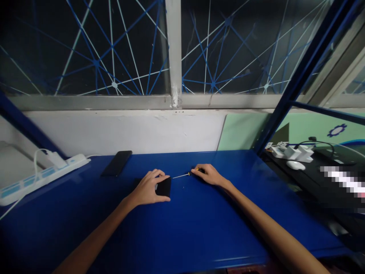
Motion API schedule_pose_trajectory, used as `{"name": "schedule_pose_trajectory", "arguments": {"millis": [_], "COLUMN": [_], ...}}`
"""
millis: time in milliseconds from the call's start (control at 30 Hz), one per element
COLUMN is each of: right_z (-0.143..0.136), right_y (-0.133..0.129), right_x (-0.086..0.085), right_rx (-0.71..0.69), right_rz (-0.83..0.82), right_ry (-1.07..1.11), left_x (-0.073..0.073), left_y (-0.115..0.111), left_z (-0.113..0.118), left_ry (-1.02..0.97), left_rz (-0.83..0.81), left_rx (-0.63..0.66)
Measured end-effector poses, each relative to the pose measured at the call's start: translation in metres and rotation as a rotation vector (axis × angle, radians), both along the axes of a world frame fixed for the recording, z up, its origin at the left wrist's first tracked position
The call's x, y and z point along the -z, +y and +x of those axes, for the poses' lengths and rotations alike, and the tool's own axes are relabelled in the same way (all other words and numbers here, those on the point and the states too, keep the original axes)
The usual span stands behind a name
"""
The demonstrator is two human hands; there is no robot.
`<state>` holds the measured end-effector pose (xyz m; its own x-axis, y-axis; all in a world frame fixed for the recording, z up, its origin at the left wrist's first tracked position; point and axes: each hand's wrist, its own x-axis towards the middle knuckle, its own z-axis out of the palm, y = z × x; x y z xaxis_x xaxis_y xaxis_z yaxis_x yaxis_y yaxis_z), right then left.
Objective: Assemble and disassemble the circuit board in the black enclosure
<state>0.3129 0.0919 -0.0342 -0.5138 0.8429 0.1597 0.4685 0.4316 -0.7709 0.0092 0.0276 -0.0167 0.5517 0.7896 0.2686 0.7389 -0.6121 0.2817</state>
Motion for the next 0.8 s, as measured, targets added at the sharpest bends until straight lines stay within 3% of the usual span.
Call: {"name": "schedule_pose_trajectory", "arguments": {"millis": [67,267,500,700,800], "right_z": [-0.001,0.001,-0.004,-0.002,-0.001], "right_y": [-0.004,-0.009,-0.014,-0.01,-0.01], "right_x": [-0.001,-0.002,-0.005,0.004,0.004], "right_rx": [0.003,-0.055,0.021,0.001,0.055], "right_rz": [-0.017,-0.28,0.029,-0.23,-0.225], "right_ry": [0.033,0.146,-0.023,0.161,0.112], "left_x": [0.001,0.0,-0.001,0.002,0.002], "left_y": [-0.003,-0.01,-0.006,0.0,0.001], "left_z": [-0.002,-0.002,-0.001,-0.002,-0.002], "left_ry": [-0.006,-0.017,0.002,-0.008,-0.014], "left_rz": [0.01,-0.001,0.011,0.016,0.001], "left_rx": [0.0,0.009,0.027,0.072,0.069]}}
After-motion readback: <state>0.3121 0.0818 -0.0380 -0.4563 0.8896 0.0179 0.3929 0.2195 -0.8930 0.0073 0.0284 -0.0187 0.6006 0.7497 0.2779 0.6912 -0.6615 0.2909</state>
